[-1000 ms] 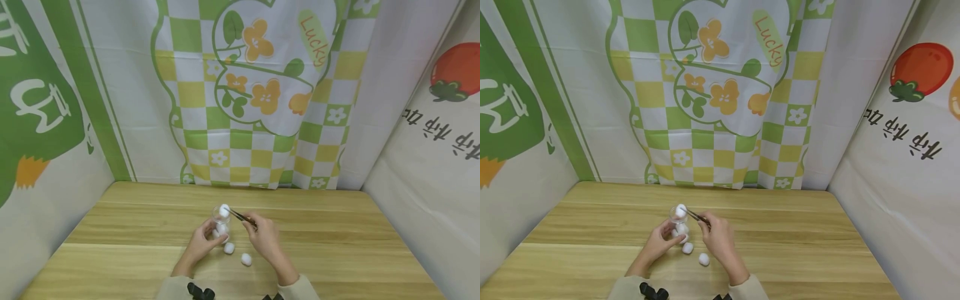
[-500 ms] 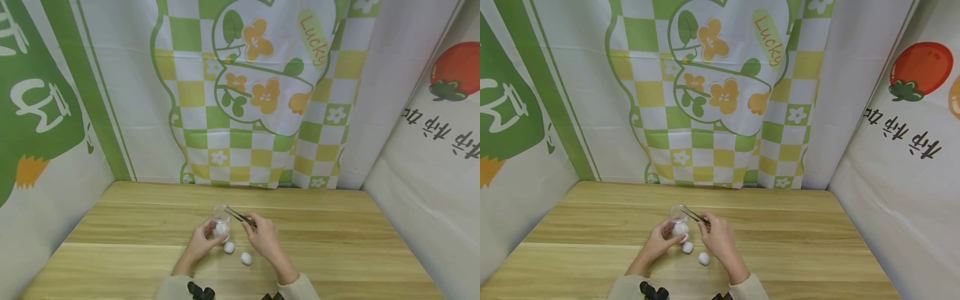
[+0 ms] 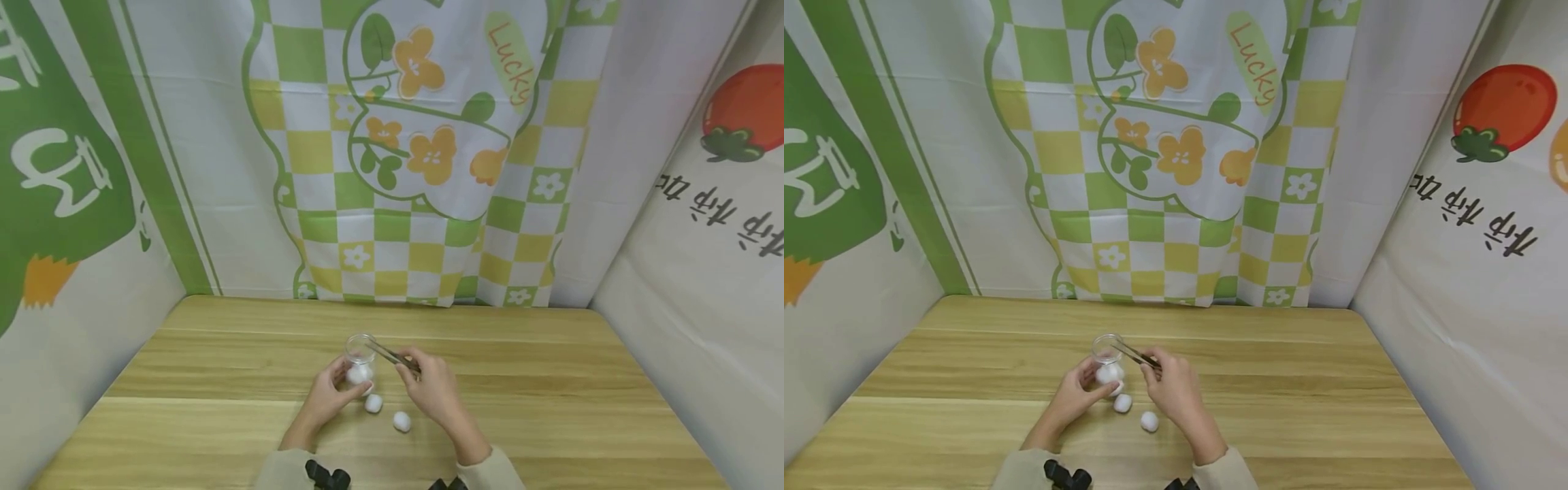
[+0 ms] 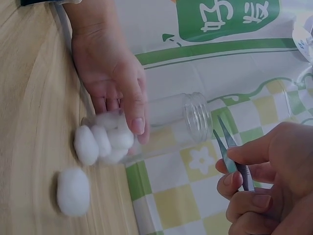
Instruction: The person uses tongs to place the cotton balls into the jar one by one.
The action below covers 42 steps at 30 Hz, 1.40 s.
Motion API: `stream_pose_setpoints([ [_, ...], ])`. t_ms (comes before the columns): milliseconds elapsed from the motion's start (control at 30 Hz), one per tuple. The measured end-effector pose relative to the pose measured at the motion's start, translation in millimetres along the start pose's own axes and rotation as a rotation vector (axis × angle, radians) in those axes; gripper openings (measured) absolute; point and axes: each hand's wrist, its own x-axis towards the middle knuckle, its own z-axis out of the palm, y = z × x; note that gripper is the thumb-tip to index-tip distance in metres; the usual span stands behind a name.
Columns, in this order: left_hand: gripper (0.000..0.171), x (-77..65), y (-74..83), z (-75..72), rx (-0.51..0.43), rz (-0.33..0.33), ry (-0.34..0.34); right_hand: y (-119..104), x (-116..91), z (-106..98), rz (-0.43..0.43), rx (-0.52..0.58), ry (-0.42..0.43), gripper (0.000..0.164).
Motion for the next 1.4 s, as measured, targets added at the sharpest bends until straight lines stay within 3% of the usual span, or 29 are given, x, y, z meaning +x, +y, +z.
stream_pose_setpoints([
  [400, 0.064, -1.1, 2.5, -2.4, -0.010, -0.023, -0.018, 13, -4, -15, 0.076, 0.029, -0.053, 0.018],
  [667, 0.062, -1.0, 3.7, -3.0, -0.019, -0.029, -0.010, 22, -2, -21, 0.032, 0.008, -0.130, 0.016],
  [1233, 0.066, -1.7, 4.1, -1.6, -0.031, -0.035, -0.015, 58, 0, -35, -0.124, 0.041, -0.405, 0.017],
  [1400, 0.067, -1.6, 5.7, -1.6, -0.032, -0.036, -0.016, 62, 0, -37, -0.109, 0.081, -0.485, 0.017],
])
